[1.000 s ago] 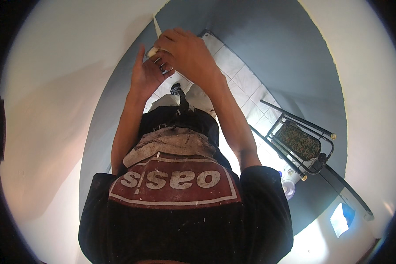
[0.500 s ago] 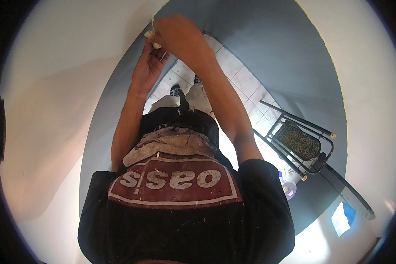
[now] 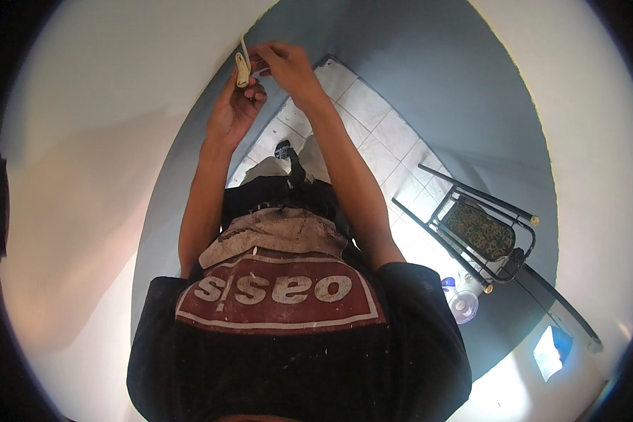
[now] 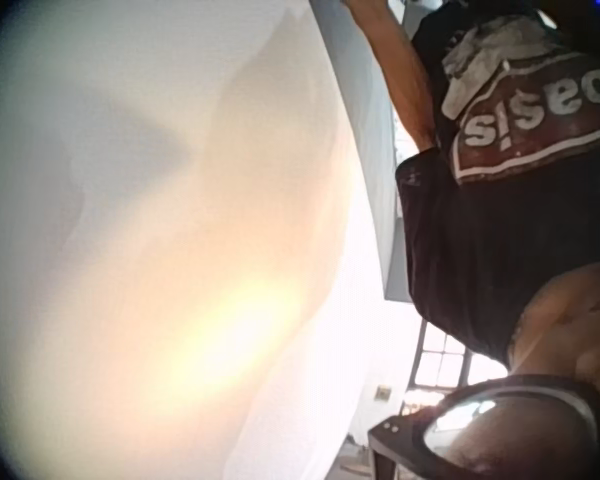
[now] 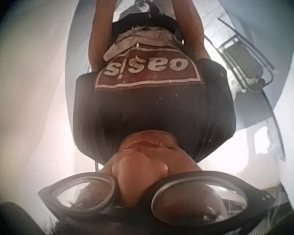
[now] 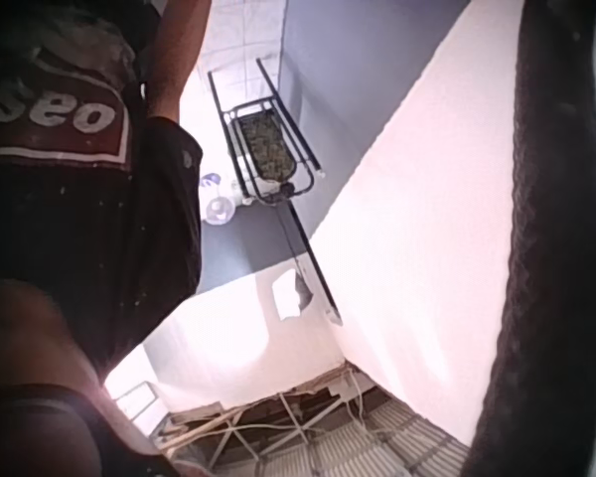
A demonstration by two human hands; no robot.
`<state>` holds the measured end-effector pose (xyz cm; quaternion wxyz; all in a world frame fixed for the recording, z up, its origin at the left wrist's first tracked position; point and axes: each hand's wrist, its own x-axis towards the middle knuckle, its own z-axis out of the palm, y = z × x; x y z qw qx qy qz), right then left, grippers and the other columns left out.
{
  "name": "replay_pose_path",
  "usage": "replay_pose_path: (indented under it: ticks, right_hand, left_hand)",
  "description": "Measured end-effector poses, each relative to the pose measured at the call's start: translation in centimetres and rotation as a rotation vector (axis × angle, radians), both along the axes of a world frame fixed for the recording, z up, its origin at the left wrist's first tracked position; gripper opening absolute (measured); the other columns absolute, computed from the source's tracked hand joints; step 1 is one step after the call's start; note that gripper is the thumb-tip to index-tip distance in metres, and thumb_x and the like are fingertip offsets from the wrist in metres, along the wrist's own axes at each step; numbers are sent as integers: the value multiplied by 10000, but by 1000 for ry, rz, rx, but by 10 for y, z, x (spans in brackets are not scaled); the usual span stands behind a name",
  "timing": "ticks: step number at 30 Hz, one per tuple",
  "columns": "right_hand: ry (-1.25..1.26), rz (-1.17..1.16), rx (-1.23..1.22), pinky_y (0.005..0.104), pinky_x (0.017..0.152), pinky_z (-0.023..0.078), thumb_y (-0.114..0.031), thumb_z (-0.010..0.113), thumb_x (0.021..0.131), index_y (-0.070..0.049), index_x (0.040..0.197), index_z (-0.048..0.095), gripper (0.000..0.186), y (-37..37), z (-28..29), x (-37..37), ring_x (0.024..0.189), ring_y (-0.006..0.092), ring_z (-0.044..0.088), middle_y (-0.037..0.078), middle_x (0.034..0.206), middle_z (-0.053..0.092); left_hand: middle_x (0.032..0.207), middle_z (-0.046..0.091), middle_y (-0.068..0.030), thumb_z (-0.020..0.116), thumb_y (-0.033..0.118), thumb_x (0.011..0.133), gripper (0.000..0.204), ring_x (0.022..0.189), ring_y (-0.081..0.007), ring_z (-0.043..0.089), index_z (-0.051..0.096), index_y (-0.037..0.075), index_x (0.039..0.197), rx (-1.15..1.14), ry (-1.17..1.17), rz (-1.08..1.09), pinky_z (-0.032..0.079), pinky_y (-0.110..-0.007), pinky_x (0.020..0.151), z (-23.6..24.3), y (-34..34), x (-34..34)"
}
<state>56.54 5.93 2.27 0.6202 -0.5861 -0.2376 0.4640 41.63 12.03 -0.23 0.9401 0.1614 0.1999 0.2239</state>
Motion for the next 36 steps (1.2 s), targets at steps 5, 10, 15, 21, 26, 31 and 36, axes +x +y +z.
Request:
replay_pose_path:
  ticks: [5,10,15,21,26,31,36]
  right_hand:
    - [230,22,54,332,921,534,-243,588,1056,50,1217,684,348,11,-5,7,975,172,671,96,1097,722]
    - [427,97,55,305,815,558,-238,669,1007,0,1111,719,265,22,-8,20,832,150,657,77,1037,740]
    - [545,229,-42,322,541,614,-261,679,997,-21,1079,705,255,27,-7,28,668,156,650,73,986,727]
    - [579,305,-55,321,495,611,-258,682,992,-27,1098,676,254,37,-4,34,723,165,679,89,1004,729]
    - [565,361,-93,304,508,602,-250,685,990,-29,1115,663,256,43,-4,35,817,167,683,103,1061,737]
    - [583,376,-63,314,530,611,-246,680,990,-26,1119,651,257,45,-9,38,796,162,675,114,1083,735]
    - [622,401,-83,337,635,635,-228,644,996,-2,1111,628,254,47,-10,40,954,207,696,151,1138,721]
  left_hand:
    - [852,618,-5,563,327,1088,341,744,-105,524,621,26,1236,-98,-34,-40,516,-324,799,2,-1,4]
    - [850,628,2,529,330,1101,322,726,-97,514,628,52,1229,-168,-69,11,514,-344,817,10,-12,14]
    - [903,597,10,518,296,1089,333,729,-85,471,596,39,1285,-174,-149,75,478,-329,841,4,-25,21]
    - [895,565,35,513,324,1088,350,718,-73,460,582,59,1306,-92,-78,185,481,-338,850,10,-33,29]
    - [885,551,37,496,331,1093,345,704,-72,461,584,69,1299,-63,-87,239,493,-356,885,3,-36,31]
    - [883,551,35,500,334,1089,344,693,-75,464,585,73,1297,-100,-94,283,494,-381,918,1,-41,35]
    - [886,553,25,506,342,1082,354,717,-77,476,591,72,1292,-94,-105,276,485,-396,956,-8,-40,32]
